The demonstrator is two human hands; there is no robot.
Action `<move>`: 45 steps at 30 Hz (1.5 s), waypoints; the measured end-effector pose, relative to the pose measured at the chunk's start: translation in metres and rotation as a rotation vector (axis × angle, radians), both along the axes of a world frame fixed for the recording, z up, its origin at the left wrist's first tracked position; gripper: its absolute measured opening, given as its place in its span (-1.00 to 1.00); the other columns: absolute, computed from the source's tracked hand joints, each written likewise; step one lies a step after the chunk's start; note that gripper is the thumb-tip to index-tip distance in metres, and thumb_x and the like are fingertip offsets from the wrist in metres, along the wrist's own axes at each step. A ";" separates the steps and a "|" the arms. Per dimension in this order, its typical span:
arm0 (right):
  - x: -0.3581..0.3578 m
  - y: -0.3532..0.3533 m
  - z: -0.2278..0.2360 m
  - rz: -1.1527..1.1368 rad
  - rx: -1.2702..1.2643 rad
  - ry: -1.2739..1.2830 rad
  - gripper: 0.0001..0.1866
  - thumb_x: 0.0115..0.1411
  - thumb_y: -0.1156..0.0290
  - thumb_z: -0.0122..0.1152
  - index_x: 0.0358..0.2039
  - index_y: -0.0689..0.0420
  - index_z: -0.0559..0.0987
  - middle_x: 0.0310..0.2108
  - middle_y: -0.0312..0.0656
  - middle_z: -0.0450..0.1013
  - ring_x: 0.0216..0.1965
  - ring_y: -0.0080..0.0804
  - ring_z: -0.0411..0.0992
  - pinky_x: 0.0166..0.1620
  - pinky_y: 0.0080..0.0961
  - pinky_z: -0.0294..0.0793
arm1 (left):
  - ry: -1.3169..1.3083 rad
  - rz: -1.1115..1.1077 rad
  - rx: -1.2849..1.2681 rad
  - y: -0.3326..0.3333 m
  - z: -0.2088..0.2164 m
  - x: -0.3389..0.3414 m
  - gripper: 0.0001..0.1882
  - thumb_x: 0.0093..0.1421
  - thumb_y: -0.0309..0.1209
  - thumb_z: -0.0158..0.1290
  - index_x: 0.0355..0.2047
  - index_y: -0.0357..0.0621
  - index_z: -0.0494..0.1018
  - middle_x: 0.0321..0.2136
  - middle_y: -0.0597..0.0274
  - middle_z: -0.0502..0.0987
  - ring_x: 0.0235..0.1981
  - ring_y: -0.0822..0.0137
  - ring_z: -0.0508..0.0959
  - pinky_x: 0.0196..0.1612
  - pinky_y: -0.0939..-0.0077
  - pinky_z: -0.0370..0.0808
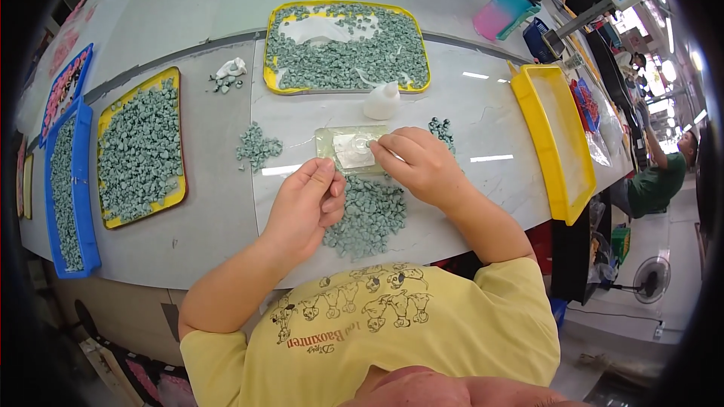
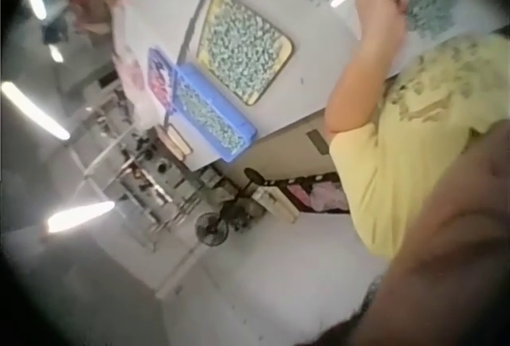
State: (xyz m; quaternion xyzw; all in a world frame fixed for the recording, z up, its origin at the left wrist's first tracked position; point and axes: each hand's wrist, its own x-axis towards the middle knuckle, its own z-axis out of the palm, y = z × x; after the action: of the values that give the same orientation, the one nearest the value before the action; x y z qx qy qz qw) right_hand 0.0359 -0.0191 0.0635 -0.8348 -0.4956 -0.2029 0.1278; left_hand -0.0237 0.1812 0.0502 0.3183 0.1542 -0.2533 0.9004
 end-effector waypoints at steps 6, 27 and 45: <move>0.003 0.009 -0.001 0.030 0.041 0.048 -0.73 -0.15 0.55 0.13 -0.34 0.23 0.49 -0.38 -0.18 0.40 -0.36 -0.28 0.39 -0.35 -0.47 0.42 | 0.029 0.053 0.006 0.004 -0.001 0.000 -0.85 0.27 -0.33 -0.19 -0.40 -0.11 0.23 -0.53 0.36 0.28 -0.63 0.58 0.19 -0.64 0.74 0.11; -0.018 0.032 -0.011 -0.016 0.733 0.878 -0.86 -0.11 0.72 0.18 -0.49 0.26 0.47 -0.50 -0.21 0.40 -0.52 -0.49 0.36 -0.44 -0.62 0.34 | -0.022 -0.091 -0.076 0.007 -0.004 -0.006 -0.80 0.28 -0.31 -0.24 -0.43 -0.14 0.21 -0.56 0.37 0.23 -0.64 0.57 0.13 -0.63 0.72 0.08; -0.016 0.039 -0.018 0.243 0.510 0.224 -0.77 -0.24 0.70 0.28 -0.48 0.27 0.49 -0.48 -0.14 0.41 -0.54 -0.32 0.38 -0.49 -0.51 0.39 | -0.181 -0.065 -0.006 0.004 -0.015 -0.009 -0.83 0.27 -0.32 -0.18 -0.42 -0.12 0.21 -0.62 0.43 0.23 -0.67 0.62 0.10 -0.63 0.74 0.05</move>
State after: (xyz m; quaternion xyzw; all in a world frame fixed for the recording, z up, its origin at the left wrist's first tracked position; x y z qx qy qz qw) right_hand 0.0202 0.0202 0.0454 -0.7276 -0.5075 -0.2109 0.4106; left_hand -0.0323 0.1852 0.0351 0.3419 0.0607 -0.2531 0.9030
